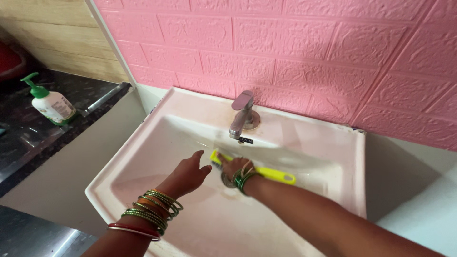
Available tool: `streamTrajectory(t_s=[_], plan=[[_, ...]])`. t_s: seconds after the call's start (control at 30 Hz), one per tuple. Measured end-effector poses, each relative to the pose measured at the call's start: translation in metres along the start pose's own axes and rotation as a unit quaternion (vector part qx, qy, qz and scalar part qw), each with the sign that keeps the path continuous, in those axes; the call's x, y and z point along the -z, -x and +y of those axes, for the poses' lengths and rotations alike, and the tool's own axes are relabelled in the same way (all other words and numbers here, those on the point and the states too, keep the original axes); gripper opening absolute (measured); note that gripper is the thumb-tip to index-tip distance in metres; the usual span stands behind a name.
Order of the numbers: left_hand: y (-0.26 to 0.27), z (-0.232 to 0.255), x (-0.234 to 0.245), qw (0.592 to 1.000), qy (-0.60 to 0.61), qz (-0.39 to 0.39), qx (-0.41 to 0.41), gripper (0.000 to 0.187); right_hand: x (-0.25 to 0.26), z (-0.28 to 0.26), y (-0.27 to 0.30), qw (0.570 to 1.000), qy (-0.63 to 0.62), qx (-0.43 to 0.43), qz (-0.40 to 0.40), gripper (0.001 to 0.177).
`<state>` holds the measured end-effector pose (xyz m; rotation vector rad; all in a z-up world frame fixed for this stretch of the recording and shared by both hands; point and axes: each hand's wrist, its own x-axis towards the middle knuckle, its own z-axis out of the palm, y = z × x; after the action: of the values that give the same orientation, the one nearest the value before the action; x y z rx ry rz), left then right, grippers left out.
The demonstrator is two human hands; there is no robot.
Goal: The person scrubs the basin and the surrounding wall of a bathroom sink using a small brush.
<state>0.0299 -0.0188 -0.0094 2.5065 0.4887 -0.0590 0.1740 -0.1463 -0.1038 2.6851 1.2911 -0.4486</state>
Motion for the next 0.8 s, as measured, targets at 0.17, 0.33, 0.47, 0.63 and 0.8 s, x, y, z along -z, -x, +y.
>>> streamTrajectory(t_s=[0.17,0.33,0.47,0.63,0.8], plan=[[0.0,-0.013,0.0,1.0,-0.011,-0.002,-0.006,0.067,-0.006,0.053,0.022,0.997,0.067,0.009,0.026,0.073],[0.001,-0.022,0.006,1.0,-0.006,0.012,0.01,0.066,-0.011,0.078,0.049,0.995,0.067,-0.04,-0.066,0.072],[0.004,-0.025,0.012,0.999,-0.001,-0.004,0.044,0.068,-0.016,0.071,0.016,0.999,0.015,-0.026,-0.014,0.073],[0.008,-0.032,0.011,0.999,0.007,0.011,0.037,0.067,-0.012,0.01,-0.033,0.999,0.0,0.036,-0.02,0.073],[0.011,-0.031,0.012,0.999,0.013,0.036,0.022,0.067,-0.01,-0.065,0.013,0.978,-0.128,0.12,-0.115,0.063]])
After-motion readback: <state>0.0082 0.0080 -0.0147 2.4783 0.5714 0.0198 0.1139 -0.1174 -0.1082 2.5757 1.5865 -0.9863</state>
